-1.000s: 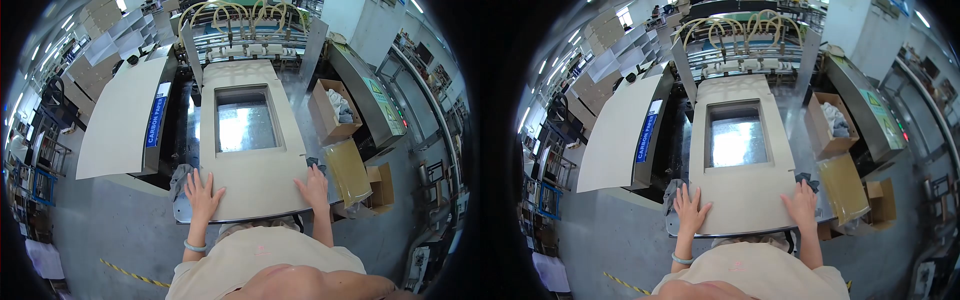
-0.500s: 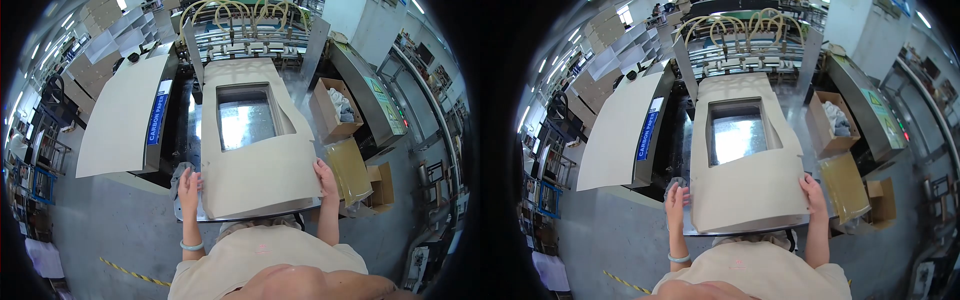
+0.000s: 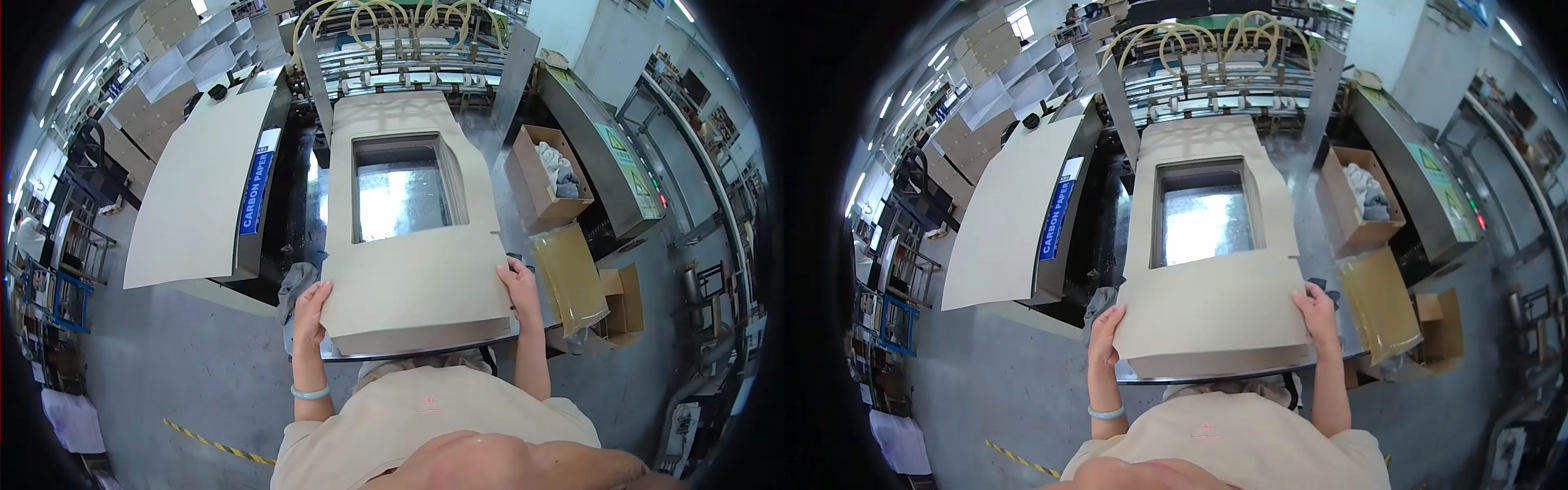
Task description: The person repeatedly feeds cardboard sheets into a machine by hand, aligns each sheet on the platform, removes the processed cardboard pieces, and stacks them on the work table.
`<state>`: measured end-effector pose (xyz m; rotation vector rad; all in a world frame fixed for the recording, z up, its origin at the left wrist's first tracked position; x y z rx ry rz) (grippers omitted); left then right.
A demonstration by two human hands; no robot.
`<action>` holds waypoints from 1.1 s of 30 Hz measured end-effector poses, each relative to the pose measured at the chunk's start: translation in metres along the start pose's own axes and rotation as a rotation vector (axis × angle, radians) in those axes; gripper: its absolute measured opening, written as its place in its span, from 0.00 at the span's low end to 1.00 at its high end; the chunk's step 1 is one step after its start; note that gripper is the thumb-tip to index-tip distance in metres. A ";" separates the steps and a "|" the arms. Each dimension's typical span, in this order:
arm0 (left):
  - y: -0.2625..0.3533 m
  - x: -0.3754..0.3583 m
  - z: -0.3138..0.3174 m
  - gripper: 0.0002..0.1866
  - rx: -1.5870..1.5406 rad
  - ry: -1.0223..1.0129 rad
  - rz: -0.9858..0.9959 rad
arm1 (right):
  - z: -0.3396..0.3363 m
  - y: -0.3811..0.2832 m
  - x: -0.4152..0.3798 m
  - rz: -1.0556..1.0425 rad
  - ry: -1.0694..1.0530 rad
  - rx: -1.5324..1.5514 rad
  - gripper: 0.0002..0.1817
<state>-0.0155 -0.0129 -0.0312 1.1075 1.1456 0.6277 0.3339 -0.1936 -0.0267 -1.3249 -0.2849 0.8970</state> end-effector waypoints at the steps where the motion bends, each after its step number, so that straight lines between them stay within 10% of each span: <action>1: -0.004 0.004 -0.003 0.15 0.054 0.010 -0.002 | -0.002 -0.001 0.000 -0.027 0.016 -0.149 0.20; 33: -0.009 0.027 0.011 0.17 0.380 0.198 0.101 | -0.006 0.002 0.025 -0.125 -0.133 -0.459 0.34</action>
Point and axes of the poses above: each hand's wrist, its own x-axis towards the middle knuckle, its own z-axis out of the palm, y = z × x, the point moved 1 cm from there along x, towards the middle knuckle, and after that the axes turned 15 degrees about x, right-handed, at the moved point
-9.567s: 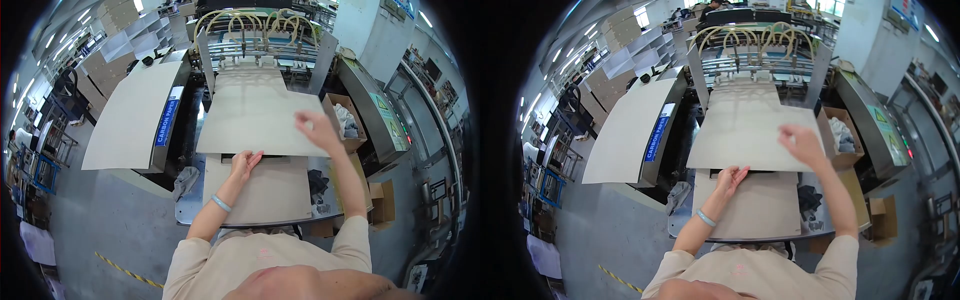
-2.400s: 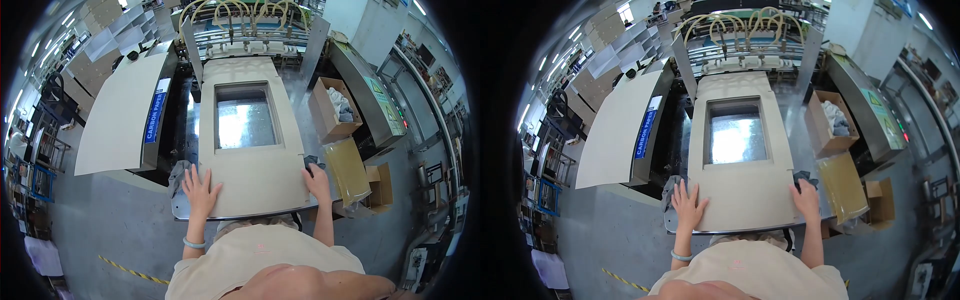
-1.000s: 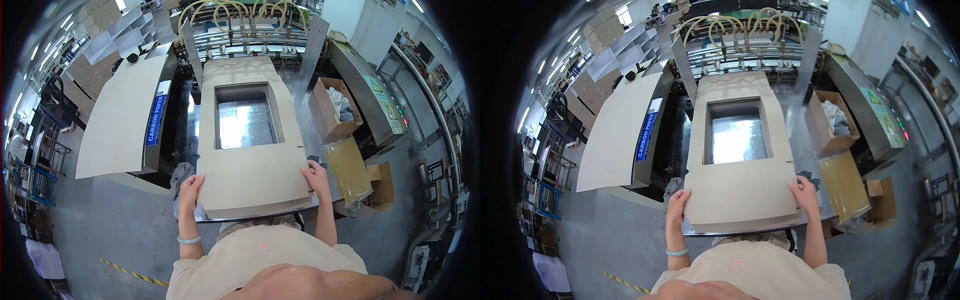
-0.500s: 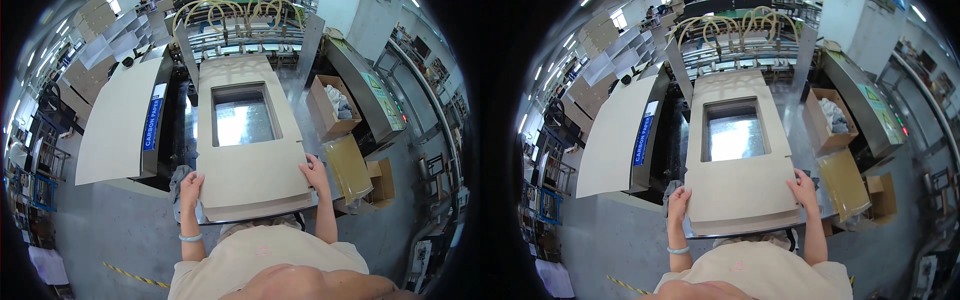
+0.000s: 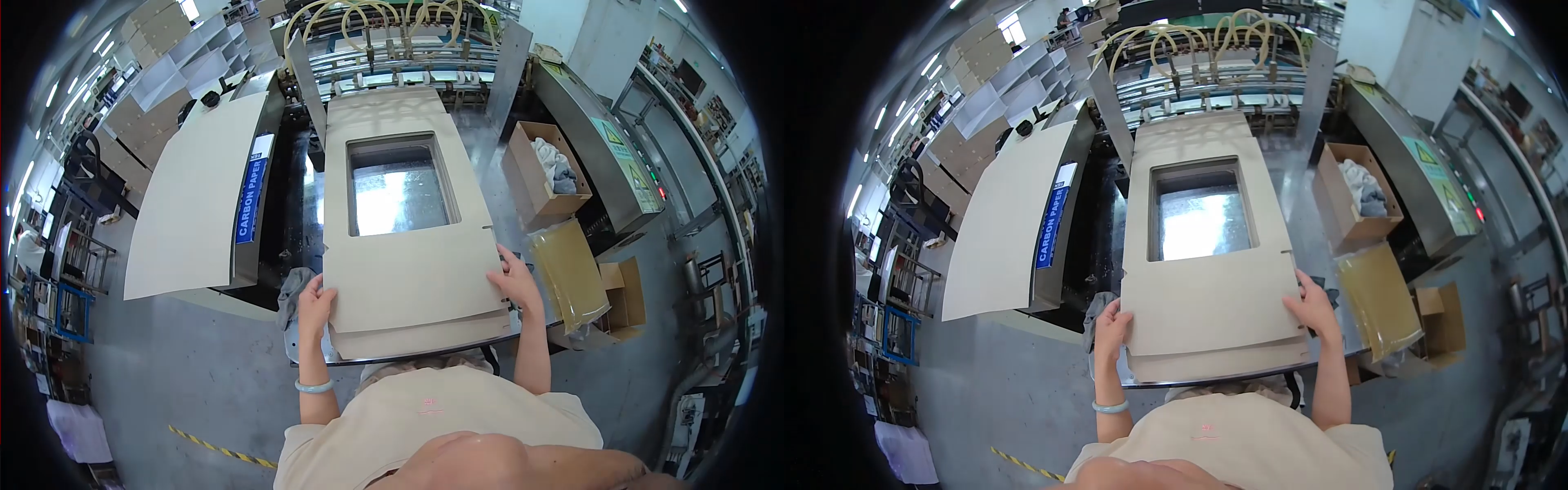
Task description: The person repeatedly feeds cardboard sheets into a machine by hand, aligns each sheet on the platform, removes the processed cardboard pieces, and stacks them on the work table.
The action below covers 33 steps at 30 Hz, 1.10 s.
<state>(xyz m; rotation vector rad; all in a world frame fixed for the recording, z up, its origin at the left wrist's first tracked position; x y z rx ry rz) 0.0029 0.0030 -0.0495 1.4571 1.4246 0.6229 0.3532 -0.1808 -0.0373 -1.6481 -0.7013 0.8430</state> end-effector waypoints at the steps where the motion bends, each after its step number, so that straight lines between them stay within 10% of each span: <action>1: 0.000 0.000 0.000 0.19 -0.020 -0.004 0.013 | 0.000 -0.002 0.000 0.004 -0.007 -0.003 0.34; 14: 0.010 -0.009 -0.001 0.22 0.070 0.018 -0.025 | 0.007 -0.010 0.003 0.062 0.091 -0.163 0.34; 19: 0.005 -0.008 0.000 0.25 0.004 0.043 -0.039 | 0.006 0.002 0.006 0.041 0.113 0.130 0.31; 28: 0.009 -0.008 0.006 0.37 -0.231 0.006 -0.080 | 0.039 0.015 0.028 0.435 0.070 1.576 0.20; 33: 0.010 -0.012 0.007 0.36 -0.235 -0.012 -0.073 | 0.078 0.002 0.056 0.584 0.075 1.499 0.21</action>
Point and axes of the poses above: each hand's wrist, its own x-axis towards the middle knuckle, its own z-axis out of the palm, y = z × x, the point moved 1 cm from there along x, towards the middle knuckle, and after that the axes turned 15 degrees about x, right-handed, at the moved point
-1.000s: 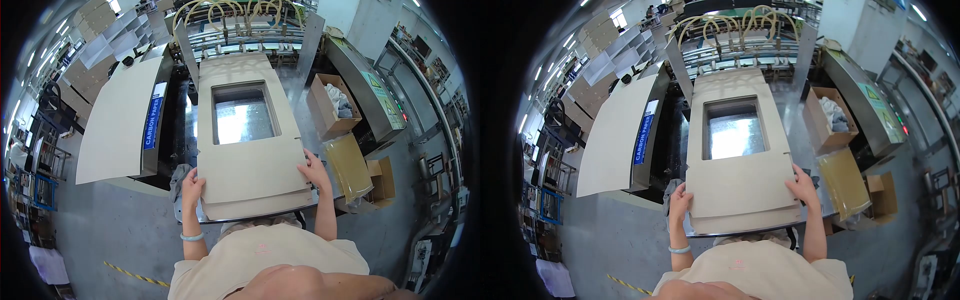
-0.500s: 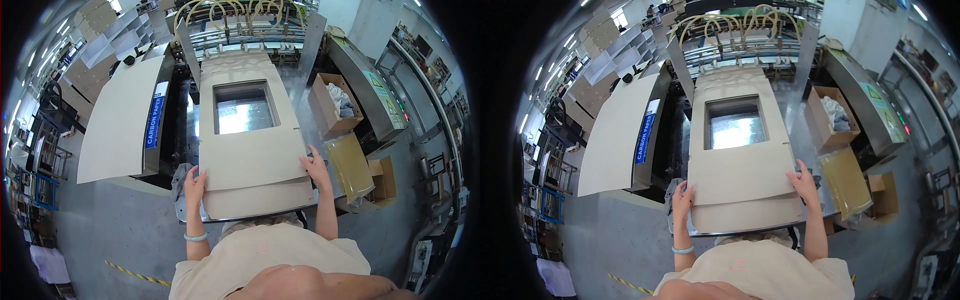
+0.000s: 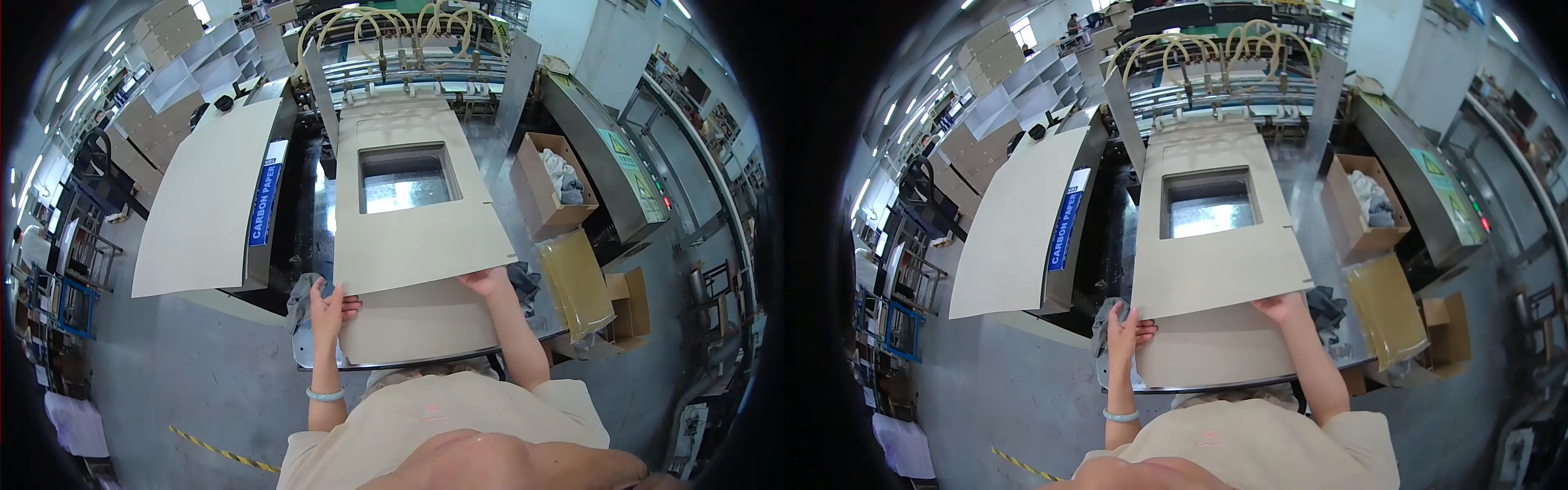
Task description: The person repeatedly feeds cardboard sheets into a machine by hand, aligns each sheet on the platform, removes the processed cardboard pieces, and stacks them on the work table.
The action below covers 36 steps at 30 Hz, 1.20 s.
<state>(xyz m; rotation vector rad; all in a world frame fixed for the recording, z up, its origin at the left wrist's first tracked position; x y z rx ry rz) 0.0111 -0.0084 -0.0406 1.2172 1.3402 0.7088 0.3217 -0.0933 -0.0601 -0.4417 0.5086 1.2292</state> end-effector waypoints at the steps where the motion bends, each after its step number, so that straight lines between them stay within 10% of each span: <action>1: 0.000 -0.001 0.001 0.36 -0.002 0.001 0.006 | 0.011 0.006 0.000 -0.007 -0.006 -0.030 0.21; 6: -0.001 -0.003 0.003 0.37 0.030 0.025 0.044 | 0.048 0.030 0.030 0.074 -0.353 0.082 0.25; 11: -0.002 -0.004 0.004 0.37 0.085 0.038 0.062 | 0.066 0.045 0.066 -0.394 -0.627 -0.379 0.28; 15: -0.004 -0.004 0.006 0.36 0.049 0.064 0.107 | 0.092 0.059 0.058 -0.045 -0.545 0.133 0.29; 25: 0.003 -0.008 0.007 0.36 0.117 0.074 0.063 | 0.090 0.077 0.084 -0.094 -0.556 0.156 0.32; 28: 0.005 -0.010 0.007 0.33 0.131 0.073 0.055 | 0.062 0.079 0.141 0.059 -0.831 0.390 0.32; 30: 0.011 -0.010 0.009 0.31 0.142 0.075 0.039 | 0.071 0.075 0.123 0.551 -0.795 0.915 0.32; 36: 0.043 -0.013 0.035 0.18 0.548 0.105 0.438 | 0.075 0.083 0.141 0.322 -0.769 0.598 0.27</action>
Point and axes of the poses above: each hand's wrist, its own x-axis towards the middle knuckle, its own z-axis out of the palm, y = z × x, the point moved 1 cm from there along x, towards the middle knuckle, and after that the axes turned 15 degrees about x, right-handed, at the moved point
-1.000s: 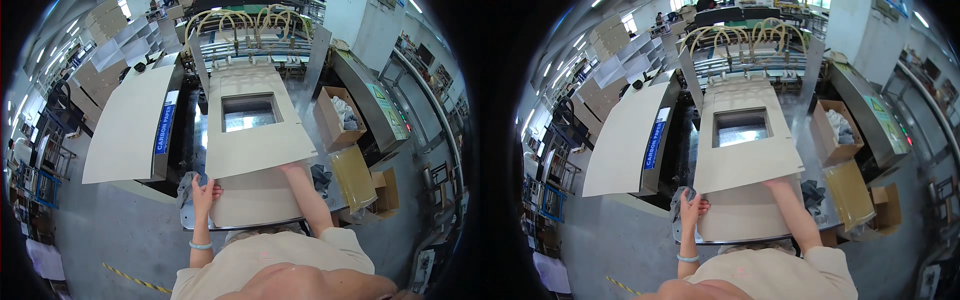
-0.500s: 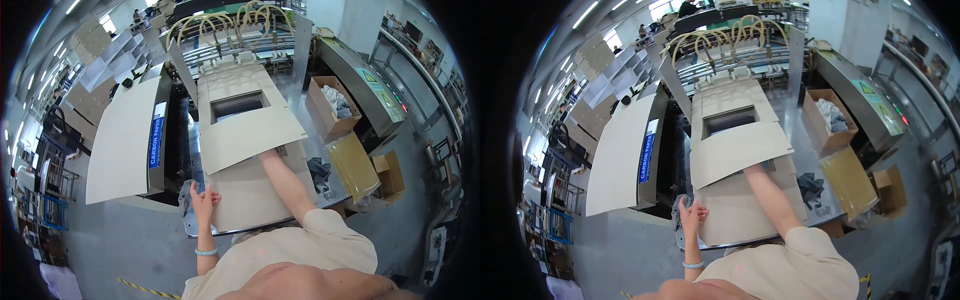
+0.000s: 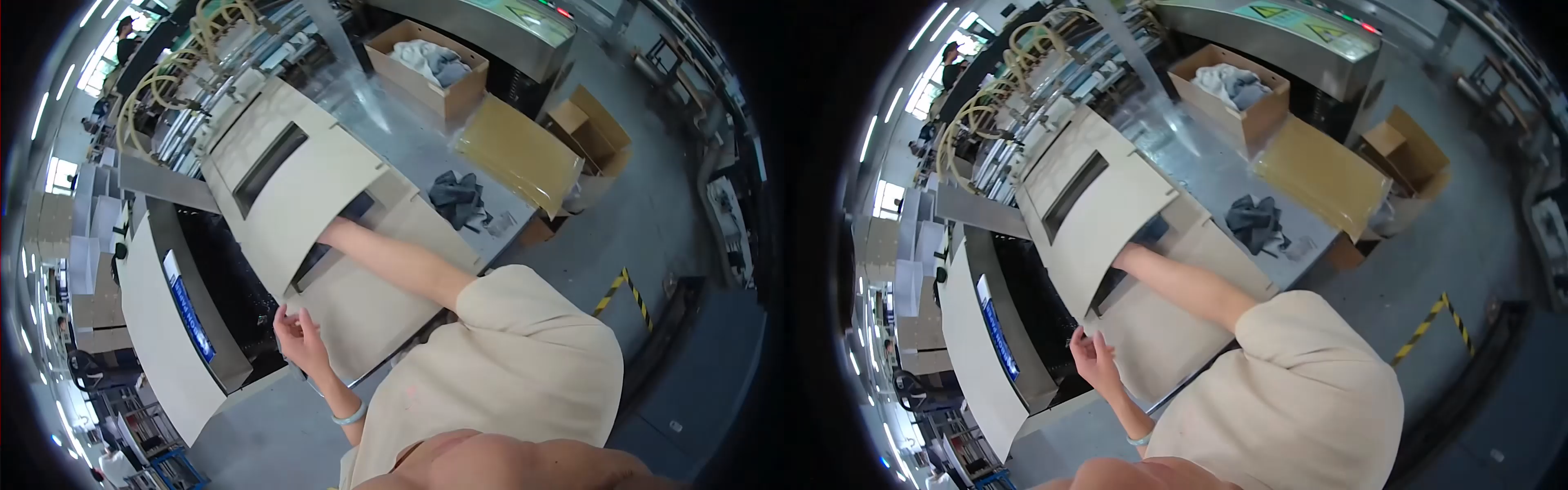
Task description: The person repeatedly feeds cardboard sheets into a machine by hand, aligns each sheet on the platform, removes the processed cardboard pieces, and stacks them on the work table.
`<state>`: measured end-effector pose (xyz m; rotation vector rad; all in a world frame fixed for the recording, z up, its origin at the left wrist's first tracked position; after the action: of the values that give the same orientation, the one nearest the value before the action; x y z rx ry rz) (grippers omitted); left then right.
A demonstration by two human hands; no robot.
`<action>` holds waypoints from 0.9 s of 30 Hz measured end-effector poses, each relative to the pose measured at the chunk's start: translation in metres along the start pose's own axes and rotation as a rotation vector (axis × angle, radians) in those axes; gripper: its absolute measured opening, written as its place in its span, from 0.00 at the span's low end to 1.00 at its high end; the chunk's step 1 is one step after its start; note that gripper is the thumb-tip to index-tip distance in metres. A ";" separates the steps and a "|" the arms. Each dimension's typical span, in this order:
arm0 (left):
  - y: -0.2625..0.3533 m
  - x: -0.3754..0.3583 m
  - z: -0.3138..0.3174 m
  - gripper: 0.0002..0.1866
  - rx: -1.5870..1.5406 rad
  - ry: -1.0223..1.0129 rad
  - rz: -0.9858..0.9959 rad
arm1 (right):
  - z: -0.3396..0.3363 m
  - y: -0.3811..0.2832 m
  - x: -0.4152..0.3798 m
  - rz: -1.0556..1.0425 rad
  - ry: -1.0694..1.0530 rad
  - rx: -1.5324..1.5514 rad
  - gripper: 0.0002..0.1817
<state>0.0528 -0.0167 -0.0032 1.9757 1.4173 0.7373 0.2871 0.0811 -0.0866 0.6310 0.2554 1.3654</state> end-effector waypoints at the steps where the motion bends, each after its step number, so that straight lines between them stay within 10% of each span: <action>1: 0.020 0.002 0.006 0.14 0.024 0.028 0.079 | 0.002 0.001 0.000 -0.048 0.042 -0.019 0.27; 14: 0.170 0.004 0.203 0.21 0.259 -0.480 1.401 | 0.013 0.020 -0.006 -0.316 0.590 -0.364 0.19; 27: 0.166 0.016 0.283 0.08 0.996 -0.523 1.579 | 0.014 0.005 0.006 -0.137 0.339 -0.433 0.22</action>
<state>0.3673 -0.0848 -0.0695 3.5328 -0.5337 -0.1294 0.2916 0.0831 -0.0711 0.0183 0.2576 1.3355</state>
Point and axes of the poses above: each hand's wrist, its own x-axis towards the middle knuckle, its own z-axis out of the palm, y = z × x, the point moved 1 cm from there along x, towards the middle knuckle, and after that the axes turned 15 degrees about x, right-handed, at the moved point
